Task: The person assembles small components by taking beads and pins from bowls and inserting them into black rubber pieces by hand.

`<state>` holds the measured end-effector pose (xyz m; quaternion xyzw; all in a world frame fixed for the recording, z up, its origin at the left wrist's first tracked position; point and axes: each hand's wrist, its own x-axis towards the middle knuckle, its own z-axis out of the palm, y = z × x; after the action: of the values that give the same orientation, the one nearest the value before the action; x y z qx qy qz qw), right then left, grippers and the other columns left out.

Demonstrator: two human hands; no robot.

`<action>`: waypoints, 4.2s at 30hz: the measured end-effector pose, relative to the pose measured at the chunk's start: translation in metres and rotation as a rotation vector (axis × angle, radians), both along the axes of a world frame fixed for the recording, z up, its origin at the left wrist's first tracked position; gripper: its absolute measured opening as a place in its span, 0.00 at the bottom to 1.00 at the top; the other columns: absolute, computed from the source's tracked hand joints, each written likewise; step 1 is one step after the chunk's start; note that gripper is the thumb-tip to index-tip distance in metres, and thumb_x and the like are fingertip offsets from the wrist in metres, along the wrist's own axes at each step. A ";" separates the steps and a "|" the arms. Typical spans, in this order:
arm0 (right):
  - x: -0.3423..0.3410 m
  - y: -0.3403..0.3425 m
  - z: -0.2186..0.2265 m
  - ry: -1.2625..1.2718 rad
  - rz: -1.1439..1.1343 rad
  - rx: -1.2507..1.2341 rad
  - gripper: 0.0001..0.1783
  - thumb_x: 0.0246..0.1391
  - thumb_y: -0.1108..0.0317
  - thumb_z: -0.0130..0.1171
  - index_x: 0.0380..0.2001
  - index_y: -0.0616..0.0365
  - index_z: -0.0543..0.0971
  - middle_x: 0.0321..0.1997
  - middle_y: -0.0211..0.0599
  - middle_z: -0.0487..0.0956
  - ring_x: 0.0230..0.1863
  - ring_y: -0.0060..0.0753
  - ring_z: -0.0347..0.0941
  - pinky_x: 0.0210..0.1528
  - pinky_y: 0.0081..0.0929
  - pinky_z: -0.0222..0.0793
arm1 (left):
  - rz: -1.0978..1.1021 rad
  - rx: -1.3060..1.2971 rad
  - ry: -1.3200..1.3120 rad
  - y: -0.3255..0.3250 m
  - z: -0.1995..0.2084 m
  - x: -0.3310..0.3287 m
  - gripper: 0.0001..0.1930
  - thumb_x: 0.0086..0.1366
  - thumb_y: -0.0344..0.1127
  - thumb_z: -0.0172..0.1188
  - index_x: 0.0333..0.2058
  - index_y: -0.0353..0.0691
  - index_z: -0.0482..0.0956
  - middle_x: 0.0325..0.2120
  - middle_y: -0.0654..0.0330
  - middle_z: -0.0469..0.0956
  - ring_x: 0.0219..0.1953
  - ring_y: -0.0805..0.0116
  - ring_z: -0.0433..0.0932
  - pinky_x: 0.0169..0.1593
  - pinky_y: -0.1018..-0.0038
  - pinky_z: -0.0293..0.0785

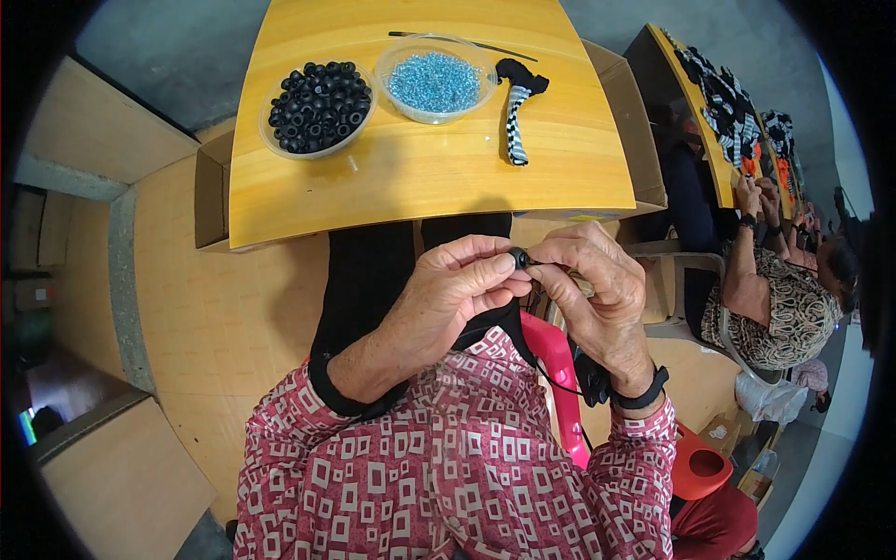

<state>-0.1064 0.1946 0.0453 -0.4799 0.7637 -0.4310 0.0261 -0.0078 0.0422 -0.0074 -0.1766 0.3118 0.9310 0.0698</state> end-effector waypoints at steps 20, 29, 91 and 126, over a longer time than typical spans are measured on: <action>-0.004 0.003 -0.005 -0.184 0.033 -0.061 0.08 0.47 0.80 0.62 0.33 0.62 0.79 0.31 0.35 0.76 0.31 0.26 0.73 0.31 0.20 0.68 | -0.027 0.067 0.006 -0.002 -0.002 -0.001 0.13 0.66 0.34 0.56 0.47 0.36 0.72 0.37 0.58 0.78 0.40 0.70 0.79 0.44 0.78 0.73; -0.007 0.003 -0.004 -0.136 0.045 -0.054 0.09 0.46 0.80 0.63 0.33 0.62 0.79 0.31 0.36 0.76 0.31 0.28 0.73 0.32 0.21 0.69 | -0.005 -0.012 -0.019 -0.002 0.002 -0.004 0.12 0.66 0.32 0.55 0.47 0.36 0.73 0.37 0.56 0.79 0.38 0.69 0.79 0.43 0.76 0.74; -0.013 -0.005 -0.017 -0.327 0.145 0.004 0.06 0.47 0.77 0.65 0.31 0.63 0.79 0.31 0.34 0.77 0.32 0.22 0.73 0.33 0.20 0.68 | -0.001 -0.271 0.020 -0.015 -0.003 0.002 0.13 0.64 0.32 0.58 0.45 0.32 0.75 0.32 0.58 0.79 0.33 0.72 0.79 0.39 0.81 0.74; -0.018 -0.003 -0.030 -0.694 0.204 0.043 0.05 0.47 0.79 0.65 0.27 0.64 0.77 0.27 0.30 0.77 0.32 0.19 0.74 0.34 0.19 0.71 | -0.058 -0.574 0.129 -0.016 -0.012 0.002 0.09 0.62 0.30 0.58 0.40 0.32 0.78 0.30 0.60 0.80 0.32 0.75 0.78 0.39 0.81 0.74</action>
<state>-0.1241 0.1919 0.0153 -0.3780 0.6666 -0.5471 0.3367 -0.0060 0.0259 -0.0195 -0.1207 0.5712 0.8115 0.0235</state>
